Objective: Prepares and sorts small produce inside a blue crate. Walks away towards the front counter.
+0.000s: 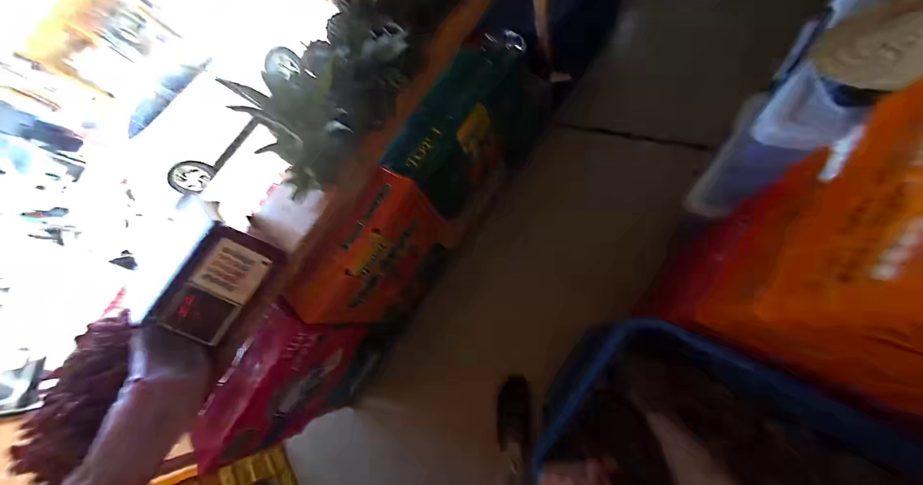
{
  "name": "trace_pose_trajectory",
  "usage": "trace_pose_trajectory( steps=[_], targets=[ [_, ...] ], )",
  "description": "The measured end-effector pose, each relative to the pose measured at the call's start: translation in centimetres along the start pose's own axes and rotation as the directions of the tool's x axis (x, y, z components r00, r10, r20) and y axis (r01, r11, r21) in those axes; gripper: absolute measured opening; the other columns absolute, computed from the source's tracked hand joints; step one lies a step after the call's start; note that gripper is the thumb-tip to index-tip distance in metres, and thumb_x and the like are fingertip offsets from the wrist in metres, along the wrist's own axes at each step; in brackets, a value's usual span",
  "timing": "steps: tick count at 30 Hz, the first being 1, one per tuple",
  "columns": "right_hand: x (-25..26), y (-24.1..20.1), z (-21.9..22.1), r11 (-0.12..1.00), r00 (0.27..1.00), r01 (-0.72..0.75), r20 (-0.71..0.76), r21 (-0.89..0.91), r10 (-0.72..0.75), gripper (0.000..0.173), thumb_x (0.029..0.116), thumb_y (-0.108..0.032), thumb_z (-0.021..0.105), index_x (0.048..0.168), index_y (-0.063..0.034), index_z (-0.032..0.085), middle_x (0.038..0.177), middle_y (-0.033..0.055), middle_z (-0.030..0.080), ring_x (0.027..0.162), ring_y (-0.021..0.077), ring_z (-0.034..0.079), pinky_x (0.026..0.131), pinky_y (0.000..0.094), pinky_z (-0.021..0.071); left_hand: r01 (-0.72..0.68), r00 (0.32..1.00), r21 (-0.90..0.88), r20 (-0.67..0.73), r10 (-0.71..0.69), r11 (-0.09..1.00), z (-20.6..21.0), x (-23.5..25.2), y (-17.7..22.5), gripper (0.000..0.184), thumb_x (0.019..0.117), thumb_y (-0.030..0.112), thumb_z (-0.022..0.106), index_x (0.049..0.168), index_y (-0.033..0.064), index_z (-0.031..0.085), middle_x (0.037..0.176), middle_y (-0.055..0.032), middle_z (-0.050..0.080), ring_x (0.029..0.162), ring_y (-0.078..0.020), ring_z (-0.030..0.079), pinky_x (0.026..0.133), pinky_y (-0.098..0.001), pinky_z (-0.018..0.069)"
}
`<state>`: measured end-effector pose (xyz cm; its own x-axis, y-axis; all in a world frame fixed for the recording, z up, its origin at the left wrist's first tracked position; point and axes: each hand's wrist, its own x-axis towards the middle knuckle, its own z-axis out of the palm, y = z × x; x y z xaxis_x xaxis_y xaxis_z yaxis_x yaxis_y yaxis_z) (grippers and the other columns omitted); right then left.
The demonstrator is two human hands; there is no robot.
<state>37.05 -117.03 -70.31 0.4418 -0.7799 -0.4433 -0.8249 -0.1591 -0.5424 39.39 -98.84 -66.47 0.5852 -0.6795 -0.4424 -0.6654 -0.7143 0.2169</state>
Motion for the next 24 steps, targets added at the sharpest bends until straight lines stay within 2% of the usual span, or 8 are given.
trace_pose_trajectory(
  steps=[1, 2, 5, 7, 9, 12, 16, 24],
  targets=[
    [-0.8, -3.0, -2.6, 0.995, 0.993, -0.079, 0.082, -0.068, 0.084, 0.039, 0.1065, -0.019, 0.047, 0.133, 0.0035, 0.064, 0.134, 0.0254, 0.064, 0.127, 0.0396, 0.060, 0.112, 0.0519, 0.0434, -0.066, 0.989, 0.008, -0.130, 0.067, 0.998, 2.5, -0.3, -1.1, 0.021, 0.0917, 0.035, 0.065, 0.093, 0.0202, 0.079, 0.081, -0.0025, 0.076, 0.079, -0.0233, 0.074, 0.073, -0.0477, 0.0600],
    [1.0, -6.4, -7.1, 0.968, 0.830, -0.155, 0.505, -0.197, 0.235, 0.049, 0.1129, -0.022, 0.035, 0.157, -0.0009, 0.037, 0.162, 0.0206, 0.037, 0.151, 0.0341, 0.035, 0.124, 0.0462, 0.0263, -0.087, 0.991, 0.012, -0.100, 0.088, 0.996, 3.0, -0.3, -1.5, 0.023, 0.0942, 0.036, 0.064, 0.098, 0.0196, 0.079, 0.084, -0.0044, 0.076, 0.082, -0.0258, 0.074, 0.075, -0.0503, 0.0597],
    [5.7, 0.5, 1.9, 0.984, 0.975, -0.167, 0.136, -0.053, 0.173, 0.044, 0.1033, -0.028, 0.059, 0.129, 0.0067, 0.064, 0.128, 0.0303, 0.064, 0.122, 0.0437, 0.061, 0.107, 0.0558, 0.0456, -0.126, 0.992, -0.008, 0.028, 0.126, 0.992, 2.6, -0.3, -1.2, 0.027, 0.0989, 0.032, 0.059, 0.104, 0.0136, 0.077, 0.091, -0.0103, 0.077, 0.089, -0.0314, 0.074, 0.081, -0.0539, 0.0584],
    [6.9, 4.9, 3.0, 0.938, 0.934, -0.320, 0.208, 0.132, 0.289, 0.050, 0.1038, -0.035, 0.060, 0.134, 0.0046, 0.061, 0.131, 0.0270, 0.064, 0.122, 0.0390, 0.061, 0.105, 0.0562, 0.0484, -0.186, 0.979, -0.017, -0.083, 0.184, 0.982, 3.0, -0.2, -1.3, 0.025, 0.0972, 0.028, 0.060, 0.098, 0.0103, 0.078, 0.086, -0.0114, 0.076, 0.084, -0.0318, 0.075, 0.076, -0.0529, 0.0589],
    [5.5, 6.0, 1.8, 0.707, 0.864, -0.500, 0.348, 0.500, 0.364, 0.043, 0.1064, -0.034, 0.056, 0.141, -0.0072, 0.054, 0.118, 0.0096, 0.064, 0.096, 0.0160, 0.061, 0.083, 0.0335, 0.0533, -0.228, 0.963, -0.036, -0.157, 0.220, 0.973, 3.4, 0.0, -1.6, 0.025, 0.0963, 0.025, 0.060, 0.094, 0.0075, 0.077, 0.083, -0.0127, 0.075, 0.081, -0.0320, 0.075, 0.074, -0.0526, 0.0589],
    [1.2, 6.1, -0.7, 0.256, 0.829, -0.551, 0.487, 0.794, 0.274, 0.032, 0.1086, -0.042, 0.046, 0.130, -0.0196, 0.054, 0.095, -0.0018, 0.063, 0.068, 0.0060, 0.058, 0.058, 0.0206, 0.0508, -0.243, 0.962, -0.063, -0.145, 0.232, 0.968, 3.6, -0.2, -1.7, 0.028, 0.0983, 0.025, 0.056, 0.093, 0.0053, 0.076, 0.084, -0.0139, 0.076, 0.082, -0.0330, 0.075, 0.075, -0.0531, 0.0581],
    [-3.3, 6.8, -2.6, 0.093, 0.876, -0.482, 0.476, 0.871, 0.081, 0.037, 0.1072, -0.054, 0.041, 0.128, -0.0278, 0.058, 0.093, -0.0003, 0.067, 0.060, 0.0034, 0.058, 0.048, 0.0140, 0.0445, -0.268, 0.948, -0.034, -0.189, 0.257, 0.963, 4.0, -0.3, -1.8, 0.033, 0.0997, 0.026, 0.052, 0.089, 0.0059, 0.075, 0.082, -0.0123, 0.075, 0.080, -0.0317, 0.075, 0.073, -0.0513, 0.0579],
    [-4.3, 8.4, -2.2, -0.014, 0.874, -0.436, 0.428, 0.900, 0.230, 0.032, 0.1115, -0.035, 0.041, 0.141, -0.0243, 0.048, 0.129, 0.0102, 0.066, 0.086, 0.0187, 0.074, 0.053, 0.0202, 0.0558, -0.306, 0.897, 0.026, -0.326, 0.297, 0.952, 5.0, -0.1, -2.3, 0.036, 0.0989, 0.027, 0.049, 0.079, 0.0078, 0.073, 0.072, -0.0093, 0.072, 0.070, -0.0273, 0.073, 0.064, -0.0441, 0.0550]
  ],
)
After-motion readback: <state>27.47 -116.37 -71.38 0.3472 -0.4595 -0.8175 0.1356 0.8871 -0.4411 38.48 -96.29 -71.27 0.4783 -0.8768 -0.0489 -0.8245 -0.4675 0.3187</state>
